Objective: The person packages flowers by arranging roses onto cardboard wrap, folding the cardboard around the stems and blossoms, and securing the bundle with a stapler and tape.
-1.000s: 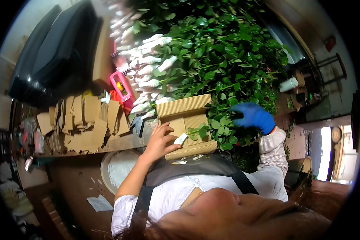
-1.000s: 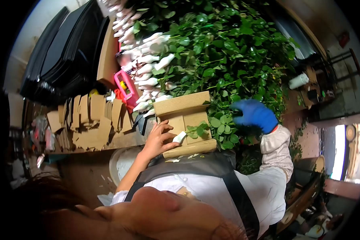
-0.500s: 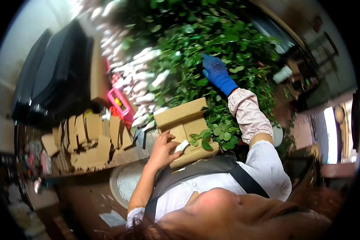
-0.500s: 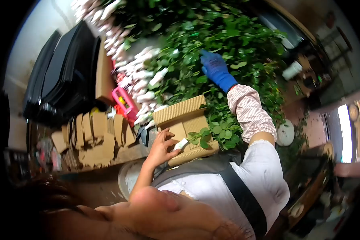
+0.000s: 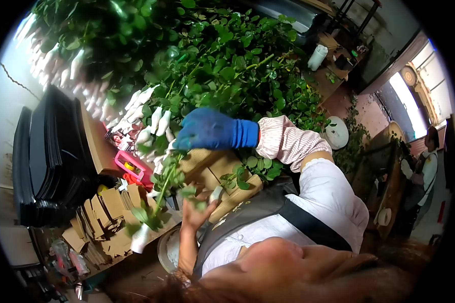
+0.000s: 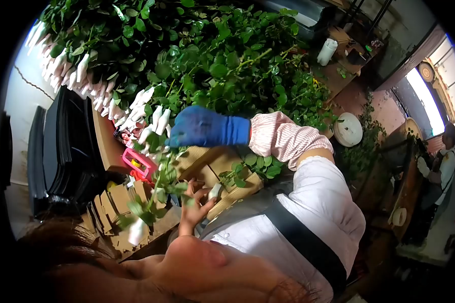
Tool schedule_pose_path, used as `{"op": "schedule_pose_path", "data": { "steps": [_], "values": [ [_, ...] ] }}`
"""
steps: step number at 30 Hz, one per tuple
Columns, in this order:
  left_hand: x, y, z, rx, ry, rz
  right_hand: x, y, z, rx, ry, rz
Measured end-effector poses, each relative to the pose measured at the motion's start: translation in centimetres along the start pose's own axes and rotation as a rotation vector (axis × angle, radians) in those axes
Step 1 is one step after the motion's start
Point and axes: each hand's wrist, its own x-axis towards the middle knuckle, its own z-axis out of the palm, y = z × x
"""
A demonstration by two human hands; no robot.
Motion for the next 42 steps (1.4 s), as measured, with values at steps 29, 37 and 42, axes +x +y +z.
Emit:
{"op": "schedule_pose_path", "data": {
  "steps": [29,37,42],
  "values": [
    [0.4,1.2,-0.3,0.164,0.101,0.141,-7.9,2.6,-7.7,-0.471,-0.197,0.400],
    [0.5,-1.2,0.1,0.137,0.132,0.186,-9.5,-3.1,-11.3,-0.269,-0.319,0.540],
    [0.9,-0.8,-0.6,0.127,0.106,0.217,-16.2,-8.2,-8.7,-0.038,-0.552,0.606]
  ]
}}
